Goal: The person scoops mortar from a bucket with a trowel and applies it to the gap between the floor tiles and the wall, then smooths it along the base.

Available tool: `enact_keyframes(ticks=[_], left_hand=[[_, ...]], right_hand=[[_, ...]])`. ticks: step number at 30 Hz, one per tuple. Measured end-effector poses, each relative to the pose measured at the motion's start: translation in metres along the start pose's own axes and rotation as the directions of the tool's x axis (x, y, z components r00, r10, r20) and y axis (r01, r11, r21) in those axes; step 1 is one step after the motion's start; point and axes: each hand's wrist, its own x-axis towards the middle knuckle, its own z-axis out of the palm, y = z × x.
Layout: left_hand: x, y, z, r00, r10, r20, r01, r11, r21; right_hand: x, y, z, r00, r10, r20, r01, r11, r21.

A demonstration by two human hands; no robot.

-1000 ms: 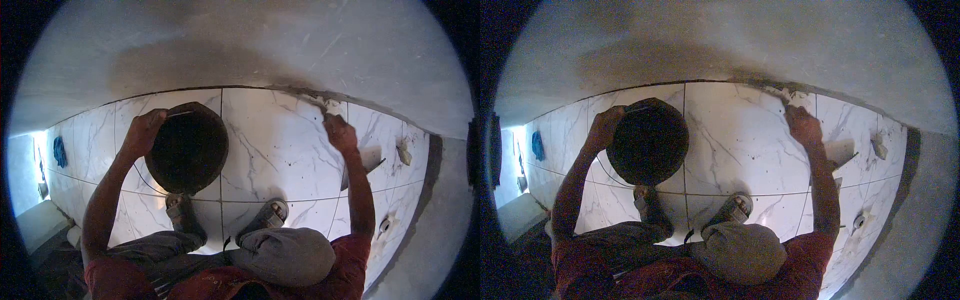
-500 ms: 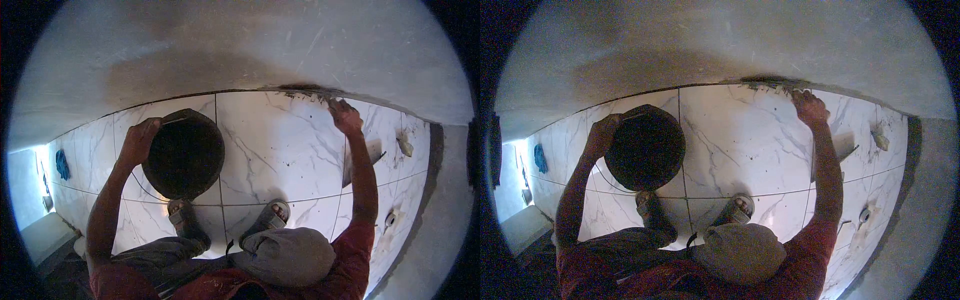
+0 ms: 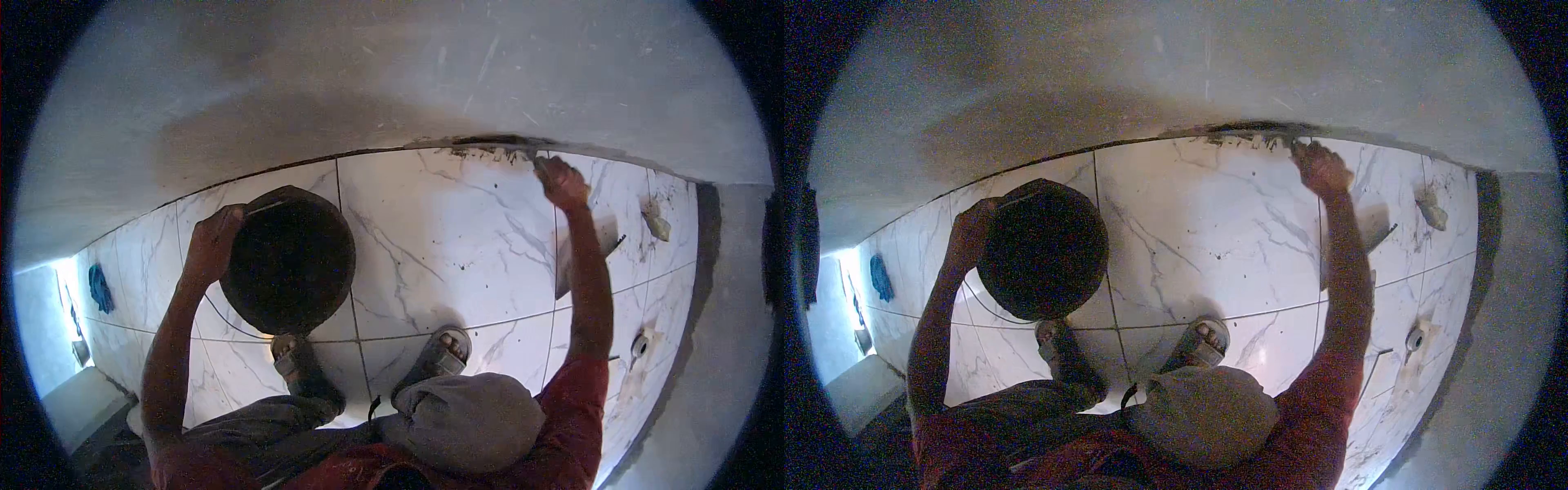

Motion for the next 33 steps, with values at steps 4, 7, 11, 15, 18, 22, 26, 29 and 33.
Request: enact_keyframes(ticks=[4,7,11,15,18,22,26,29,33], left_hand=[[0.002,-0.013,0.000,1.000,0.029,-0.008,-0.028,0.996,0.080],[-0.001,0.002,-0.004,0.999,-0.043,-0.011,0.042,0.997,-0.072],[0.005,-0.003,-0.002,0.999,-0.031,0.015,0.031,0.999,-0.031],[0.010,-0.004,0.001,0.996,0.069,0.054,-0.073,0.995,0.065],[0.008,0.010,0.001,0.998,0.007,0.058,-0.007,1.000,0.010],[0.008,0.004,0.001,0.999,-0.017,0.036,0.014,0.998,0.065],[0.006,-0.002,-0.001,0.998,0.059,0.013,-0.059,0.997,0.045],[0.005,-0.001,-0.004,0.999,-0.022,0.047,0.019,0.998,0.057],[0.006,-0.009,-0.003,0.999,0.032,0.014,-0.032,0.998,0.051]], right_hand=[[-0.007,0.024,-0.039,0.997,-0.029,-0.071,0.024,0.997,-0.075],[-0.026,0.013,-0.050,0.980,0.060,-0.190,-0.021,0.979,0.201],[-0.025,-0.033,-0.029,0.998,-0.050,0.039,0.046,0.994,0.104],[0.004,-0.115,-0.039,0.978,0.035,0.205,-0.043,0.998,0.037],[0.026,-0.133,-0.046,0.975,0.058,0.214,-0.076,0.994,0.078],[0.049,-0.106,-0.065,0.902,0.100,0.420,-0.107,0.994,-0.009],[0.041,-0.050,-0.075,0.876,0.204,0.437,-0.151,0.977,-0.152],[0.022,-0.014,-0.070,0.901,0.291,0.322,-0.224,0.947,-0.228],[0.001,0.027,-0.078,0.888,0.334,0.315,-0.247,0.926,-0.285]])
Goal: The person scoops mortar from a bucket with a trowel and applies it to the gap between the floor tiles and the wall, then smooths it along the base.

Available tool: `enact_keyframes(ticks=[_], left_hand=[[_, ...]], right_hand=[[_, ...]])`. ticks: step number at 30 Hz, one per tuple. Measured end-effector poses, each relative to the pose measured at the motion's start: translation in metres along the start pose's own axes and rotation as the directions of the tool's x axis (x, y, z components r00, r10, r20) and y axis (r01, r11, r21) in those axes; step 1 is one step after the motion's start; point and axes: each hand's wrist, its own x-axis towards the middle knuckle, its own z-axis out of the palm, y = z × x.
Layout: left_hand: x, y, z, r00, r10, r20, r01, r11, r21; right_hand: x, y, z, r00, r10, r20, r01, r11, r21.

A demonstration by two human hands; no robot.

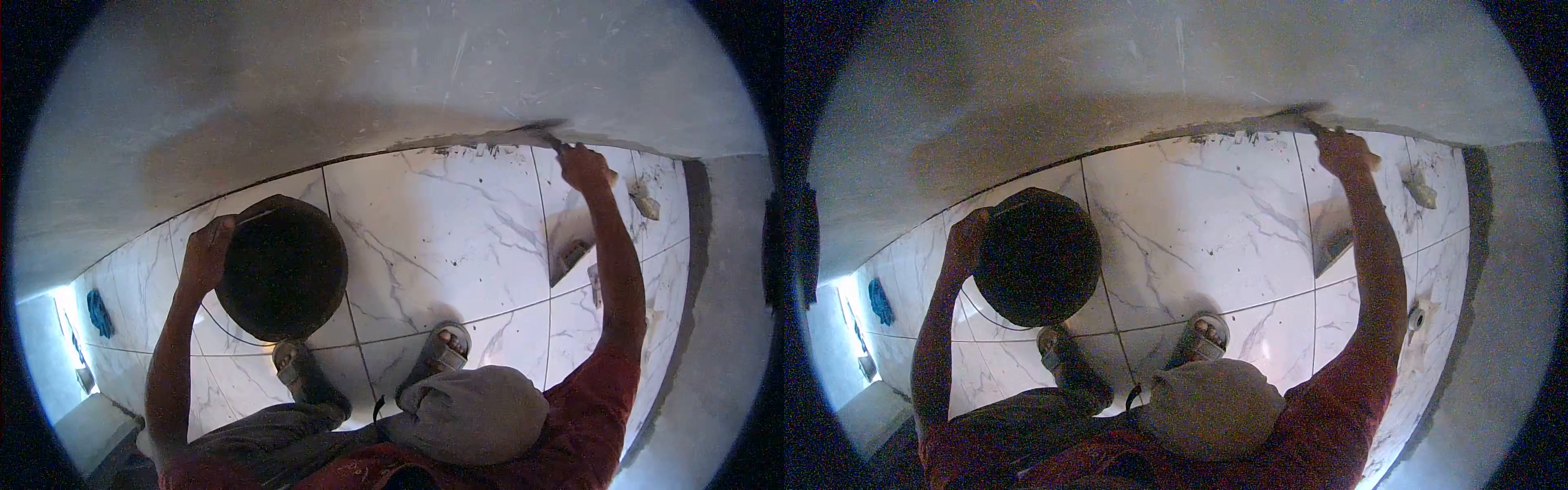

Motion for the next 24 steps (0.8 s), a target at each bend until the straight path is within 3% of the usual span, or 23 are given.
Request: enact_keyframes(ticks=[2,3,4,6,8,10,14,17,18,19,20,23,24], left_hand=[[0.000,0.002,-0.001,1.000,0.022,-0.008,-0.022,1.000,0.008],[-0.001,0.008,-0.004,1.000,0.014,0.007,-0.014,1.000,-0.013],[-0.002,0.011,-0.005,1.000,0.006,0.021,-0.005,0.999,-0.034],[-0.002,0.003,-0.004,1.000,0.001,0.014,0.000,1.000,-0.014],[0.000,0.000,-0.003,1.000,-0.006,0.007,0.006,1.000,0.004],[0.001,0.002,-0.002,0.999,-0.020,0.026,0.020,1.000,-0.002],[0.003,0.014,-0.002,0.999,-0.020,0.042,0.023,0.996,-0.090],[0.007,0.010,0.003,0.997,0.074,0.016,-0.074,0.997,-0.020],[0.008,0.008,0.005,0.996,0.086,0.035,-0.087,0.996,0.022],[0.010,0.009,0.005,0.994,0.097,0.051,-0.100,0.993,0.064],[0.011,0.012,0.005,0.994,0.102,0.051,-0.105,0.992,0.068],[0.011,0.019,0.008,0.992,0.101,0.074,-0.104,0.994,0.036],[0.011,0.020,0.009,0.980,0.184,0.074,-0.190,0.978,0.082]], right_hand=[[-0.008,0.026,0.005,0.999,0.039,-0.023,-0.041,0.996,-0.083],[0.001,0.053,0.026,0.994,0.063,0.084,-0.051,0.989,-0.140],[-0.015,0.069,0.032,0.992,0.038,-0.117,-0.047,0.996,-0.077],[-0.031,0.089,0.031,0.987,0.138,-0.077,-0.146,0.984,-0.099],[-0.051,0.083,0.030,0.988,0.110,-0.105,-0.121,0.988,-0.098],[-0.069,0.066,0.027,0.992,0.056,-0.115,-0.061,0.997,-0.039],[-0.077,-0.001,0.022,0.986,0.152,0.062,-0.161,0.970,0.183],[-0.062,-0.036,0.029,0.999,0.004,-0.044,0.004,0.983,0.181],[-0.056,-0.045,0.036,0.986,-0.064,-0.152,0.092,0.978,0.189],[-0.048,-0.062,0.025,0.993,-0.094,-0.064,0.101,0.988,0.116],[-0.045,-0.077,0.017,0.975,-0.168,-0.144,0.191,0.967,0.167],[-0.035,-0.123,-0.026,0.976,-0.209,-0.068,0.219,0.950,0.223],[-0.029,-0.135,-0.033,0.978,-0.200,-0.064,0.209,0.952,0.223]])
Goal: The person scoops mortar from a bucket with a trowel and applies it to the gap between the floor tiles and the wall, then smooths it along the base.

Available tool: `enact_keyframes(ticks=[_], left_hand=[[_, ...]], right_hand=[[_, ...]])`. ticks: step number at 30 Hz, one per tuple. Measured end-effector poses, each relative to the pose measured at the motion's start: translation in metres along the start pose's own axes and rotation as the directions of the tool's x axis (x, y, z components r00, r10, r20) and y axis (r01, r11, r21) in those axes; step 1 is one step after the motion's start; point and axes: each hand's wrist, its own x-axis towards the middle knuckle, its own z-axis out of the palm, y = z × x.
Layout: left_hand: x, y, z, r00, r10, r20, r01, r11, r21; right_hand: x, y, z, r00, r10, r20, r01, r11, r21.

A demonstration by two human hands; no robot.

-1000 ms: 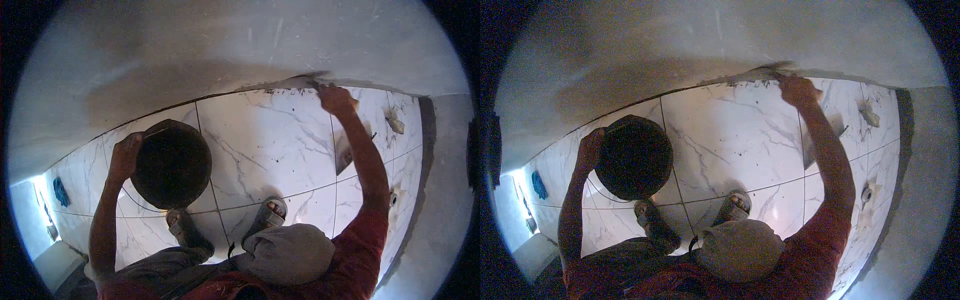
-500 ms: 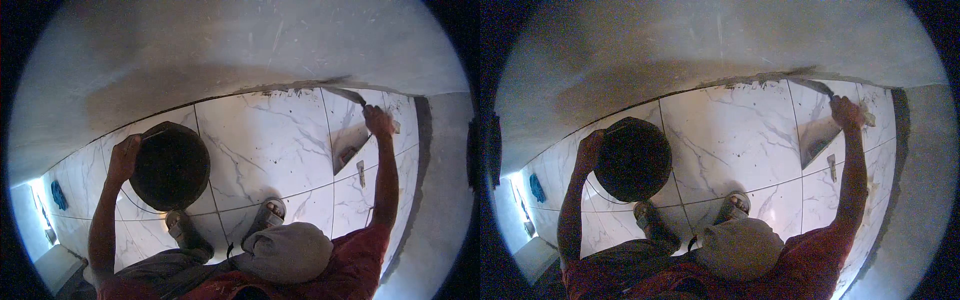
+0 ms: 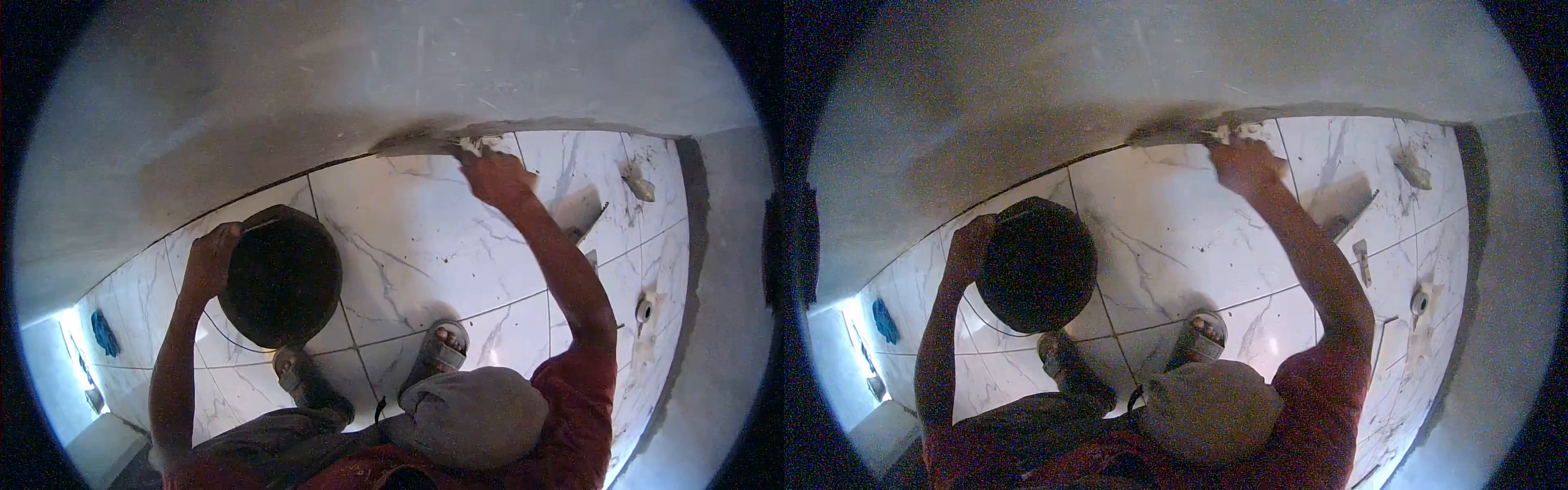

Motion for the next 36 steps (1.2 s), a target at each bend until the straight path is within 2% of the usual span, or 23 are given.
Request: enact_keyframes(ticks=[1,2,4,5,6,8,10,13,15,17,19,23,26,27,29,32,34,36], left_hand=[[0.001,0.002,0.000,0.996,0.085,-0.004,-0.085,0.995,0.052],[0.001,0.004,0.001,0.995,0.096,0.000,-0.096,0.994,0.051],[-0.002,0.007,-0.001,0.993,-0.117,-0.008,0.115,0.987,-0.116],[-0.002,0.003,-0.002,0.994,-0.111,-0.007,0.109,0.988,-0.113],[-0.003,-0.004,-0.001,0.996,-0.090,-0.011,0.089,0.995,-0.051],[-0.003,-0.011,-0.002,0.998,-0.068,-0.015,0.068,0.998,0.010],[-0.006,-0.014,-0.003,0.989,-0.148,0.012,0.148,0.988,0.040],[-0.009,-0.013,-0.003,0.995,-0.085,-0.042,0.084,0.996,-0.031],[-0.008,-0.013,-0.002,0.994,-0.103,-0.047,0.102,0.994,-0.035],[-0.007,-0.013,-0.002,0.991,-0.121,-0.048,0.120,0.992,-0.038],[-0.007,-0.012,-0.003,0.996,-0.081,-0.033,0.079,0.995,-0.062],[-0.004,-0.011,-0.003,0.999,-0.037,-0.013,0.037,0.999,-0.013],[-0.002,-0.010,-0.003,0.993,-0.113,-0.024,0.112,0.993,-0.047],[-0.003,-0.011,-0.003,0.995,-0.093,-0.020,0.092,0.995,-0.045],[-0.004,-0.013,-0.003,0.997,-0.077,-0.014,0.077,0.996,-0.049],[-0.002,-0.015,-0.003,0.990,-0.138,0.023,0.140,0.989,-0.056],[0.000,-0.020,-0.001,0.999,-0.030,-0.017,0.030,0.999,-0.023],[0.002,-0.018,-0.002,1.000,-0.022,-0.001,0.022,1.000,0.004]], right_hand=[[0.007,-0.012,-0.006,0.998,-0.014,0.054,0.014,1.000,0.010],[0.010,-0.015,-0.010,0.994,-0.028,0.106,0.026,0.999,0.022],[0.010,-0.008,-0.020,0.991,0.038,0.131,-0.042,0.999,0.024],[0.012,-0.003,-0.022,0.983,0.093,0.155,-0.098,0.995,0.024],[0.022,0.017,-0.010,0.975,0.089,0.204,-0.074,0.994,-0.080],[0.014,0.049,-0.011,0.983,0.129,0.133,-0.121,0.990,-0.066],[0.004,0.079,-0.015,0.966,0.220,0.136,-0.197,0.966,-0.168],[-0.002,0.123,-0.010,0.950,0.288,0.118,-0.256,0.939,-0.230],[-0.010,0.140,-0.014,0.945,0.320,0.070,-0.294,0.922,-0.251],[-0.014,0.154,-0.009,0.948,0.315,0.034,-0.292,0.910,-0.293],[-0.017,0.168,-0.002,0.949,0.308,-0.068,-0.313,0.893,-0.323],[-0.028,0.200,0.009,0.948,0.277,-0.159,-0.317,0.875,-0.366],[-0.043,0.227,0.016,0.915,0.356,-0.191,-0.404,0.828,-0.390],[-0.049,0.229,0.017,0.916,0.352,-0.193,-0.401,0.829,-0.390],[-0.071,0.223,0.014,0.880,0.461,-0.116,-0.473,0.823,-0.314],[-0.096,0.188,0.022,0.918,0.380,-0.113,-0.397,0.890,-0.225],[-0.096,0.171,0.038,0.925,0.343,-0.165,-0.366,0.920,-0.139],[-0.092,0.152,0.045,0.921,0.337,-0.196,-0.367,0.918,-0.148]])
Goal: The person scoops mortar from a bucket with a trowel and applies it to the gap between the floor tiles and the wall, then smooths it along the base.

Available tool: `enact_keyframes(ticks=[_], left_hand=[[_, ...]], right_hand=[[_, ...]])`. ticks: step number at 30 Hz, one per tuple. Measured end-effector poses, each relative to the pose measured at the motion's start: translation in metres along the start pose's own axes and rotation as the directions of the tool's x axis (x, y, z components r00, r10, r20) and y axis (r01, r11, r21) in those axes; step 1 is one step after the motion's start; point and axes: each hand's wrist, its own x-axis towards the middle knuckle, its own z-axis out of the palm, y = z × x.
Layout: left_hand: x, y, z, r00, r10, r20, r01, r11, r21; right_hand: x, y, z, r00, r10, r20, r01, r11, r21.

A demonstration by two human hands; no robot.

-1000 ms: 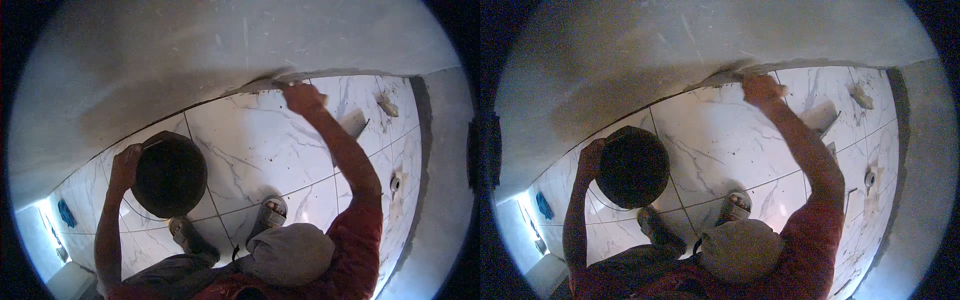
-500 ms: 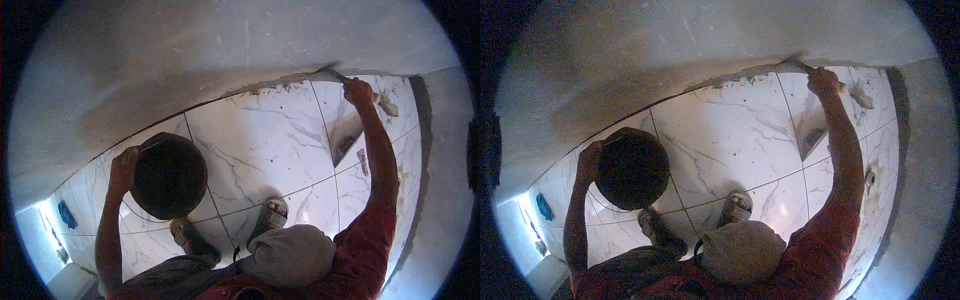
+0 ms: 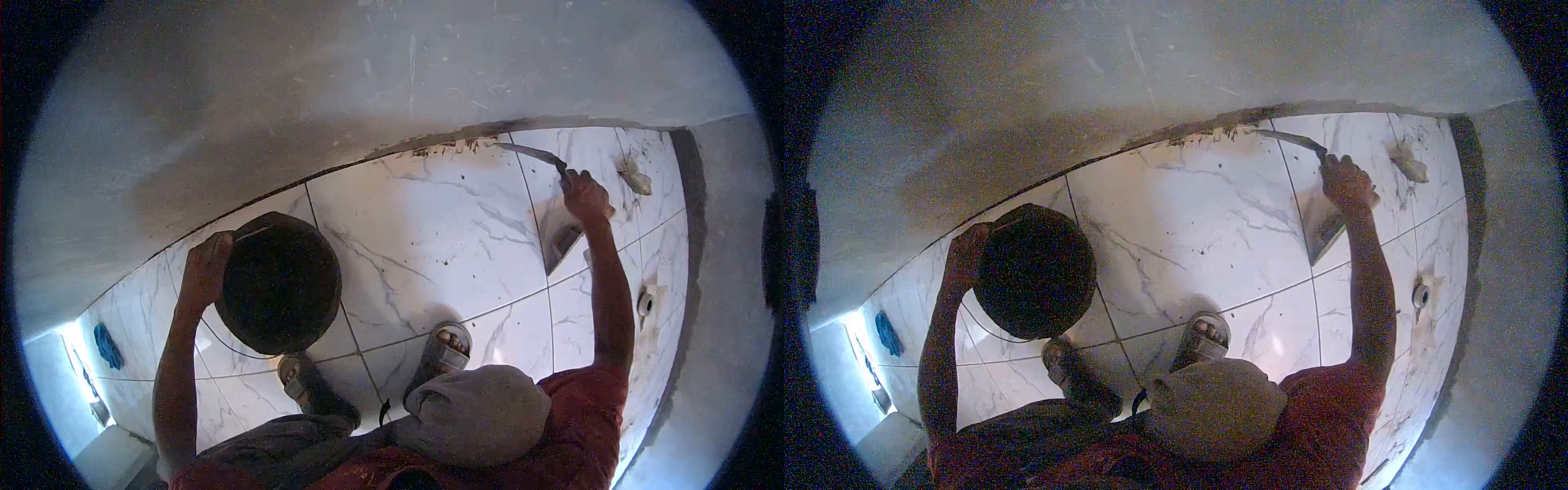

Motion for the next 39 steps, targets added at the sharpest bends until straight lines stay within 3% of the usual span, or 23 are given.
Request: enact_keyframes(ticks=[4,8,10,12,13,16,17,23,25,30,32,35,37,39], left_hand=[[0.001,0.003,0.001,0.998,-0.065,0.018,0.066,0.996,-0.055],[0.000,0.008,0.002,1.000,-0.005,0.000,0.005,1.000,-0.022],[0.004,0.006,0.004,0.999,0.035,0.018,-0.035,0.999,-0.010],[0.005,0.011,0.004,1.000,-0.004,0.028,0.005,1.000,-0.025],[0.005,0.014,0.002,0.998,-0.048,0.037,0.050,0.998,-0.039],[0.004,0.023,-0.003,0.989,-0.140,0.037,0.142,0.987,-0.069],[0.003,0.022,-0.003,0.989,-0.141,0.035,0.143,0.987,-0.071],[-0.002,0.000,0.000,0.998,-0.063,-0.024,0.063,0.998,0.003],[-0.003,0.007,-0.004,0.992,-0.127,0.000,0.126,0.984,-0.123],[-0.001,0.007,-0.004,0.997,-0.080,-0.005,0.080,0.997,-0.023],[-0.002,0.007,-0.004,0.998,-0.064,0.013,0.064,0.998,-0.005],[-0.003,0.000,-0.001,0.999,-0.036,-0.019,0.034,0.994,-0.104],[-0.001,-0.007,0.000,1.000,0.016,-0.016,-0.015,0.999,0.045],[0.001,-0.005,0.000,1.000,0.008,-0.016,-0.007,1.000,0.030]], right_hand=[[0.016,-0.019,0.006,0.997,-0.008,0.078,0.005,0.999,0.039],[0.033,-0.069,-0.011,0.963,-0.265,0.041,0.260,0.961,0.097],[0.036,-0.105,-0.022,0.940,-0.334,-0.069,0.339,0.937,0.083],[0.041,-0.132,-0.036,0.927,-0.375,-0.023,0.376,0.923,0.086],[0.049,-0.137,-0.034,0.915,-0.385,0.120,0.386,0.922,0.023],[0.069,-0.118,-0.032,0.946,-0.284,0.156,0.293,0.955,-0.038],[0.070,-0.104,-0.043,0.948,-0.276,0.157,0.278,0.960,0.004],[0.082,-0.031,-0.030,0.976,-0.105,0.189,0.141,0.972,-0.187],[0.076,-0.018,-0.035,0.993,-0.072,0.091,0.090,0.975,-0.205],[0.079,0.030,0.000,0.992,0.061,0.109,-0.026,0.955,-0.294],[0.081,0.061,0.044,0.974,0.228,-0.021,-0.225,0.939,-0.261],[0.041,0.047,-0.010,0.993,0.100,-0.064,-0.111,0.971,-0.212],[0.026,0.039,-0.002,0.995,0.096,-0.019,-0.097,0.970,-0.222],[0.016,0.026,0.005,0.999,0.043,0.026,-0.037,0.980,-0.198]])
